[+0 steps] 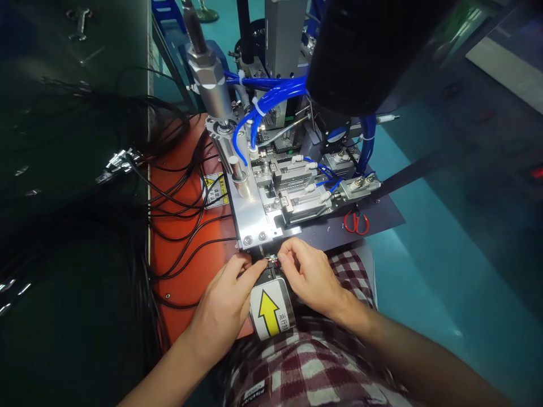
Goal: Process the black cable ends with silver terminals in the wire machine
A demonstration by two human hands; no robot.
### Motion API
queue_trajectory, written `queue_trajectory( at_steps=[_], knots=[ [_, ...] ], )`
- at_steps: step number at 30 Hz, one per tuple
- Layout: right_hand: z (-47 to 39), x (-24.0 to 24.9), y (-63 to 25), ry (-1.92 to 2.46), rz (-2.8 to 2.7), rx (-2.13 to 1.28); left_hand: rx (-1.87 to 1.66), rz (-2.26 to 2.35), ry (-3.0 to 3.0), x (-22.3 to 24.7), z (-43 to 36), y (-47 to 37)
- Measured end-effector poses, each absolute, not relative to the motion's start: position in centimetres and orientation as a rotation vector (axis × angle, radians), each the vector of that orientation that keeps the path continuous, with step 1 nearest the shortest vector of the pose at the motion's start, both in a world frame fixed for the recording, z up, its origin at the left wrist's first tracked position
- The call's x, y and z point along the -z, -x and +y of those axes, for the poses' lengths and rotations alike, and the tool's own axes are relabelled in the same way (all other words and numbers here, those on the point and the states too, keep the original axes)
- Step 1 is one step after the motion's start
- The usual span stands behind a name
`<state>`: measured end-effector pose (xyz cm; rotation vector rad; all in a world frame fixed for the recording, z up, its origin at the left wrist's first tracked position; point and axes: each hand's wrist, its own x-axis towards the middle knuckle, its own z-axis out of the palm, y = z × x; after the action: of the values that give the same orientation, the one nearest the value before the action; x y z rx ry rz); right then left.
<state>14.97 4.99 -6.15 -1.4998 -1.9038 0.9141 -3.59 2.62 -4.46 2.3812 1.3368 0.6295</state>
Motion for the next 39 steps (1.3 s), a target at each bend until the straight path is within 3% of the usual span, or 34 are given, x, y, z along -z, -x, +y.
queue_trajectory(
  at_steps=[5, 10, 15, 28, 32, 39],
  knots=[
    [5.4, 5.8, -15.2, 1.619, -1.803, -1.137, -0.612, 1.359, -2.396, 4.5, 2.6, 3.6],
    [5.0, 4.4, -15.3, 1.61, -1.97, -0.802, -0.607, 1.376, -2.376, 4.4, 2.6, 3.5],
    [4.5, 4.1, -14.4, 1.417, -2.085, -0.69, -0.653, 1.359, -2.365, 4.4, 2.6, 3.5],
    [6.2, 4.5, -15.3, 1.261, -2.214, -0.744, -0.653, 1.353, -2.398, 4.2, 2.8, 3.4],
    [5.3, 5.6, -14.9, 1.452, -1.78, -1.054, -0.646, 1.352, -2.403, 4.3, 2.8, 3.4],
    [5.9, 6.6, -14.3, 1.371, -1.096, -1.723, -0.692, 1.326, -2.397, 4.5, 2.8, 3.5]
  ],
)
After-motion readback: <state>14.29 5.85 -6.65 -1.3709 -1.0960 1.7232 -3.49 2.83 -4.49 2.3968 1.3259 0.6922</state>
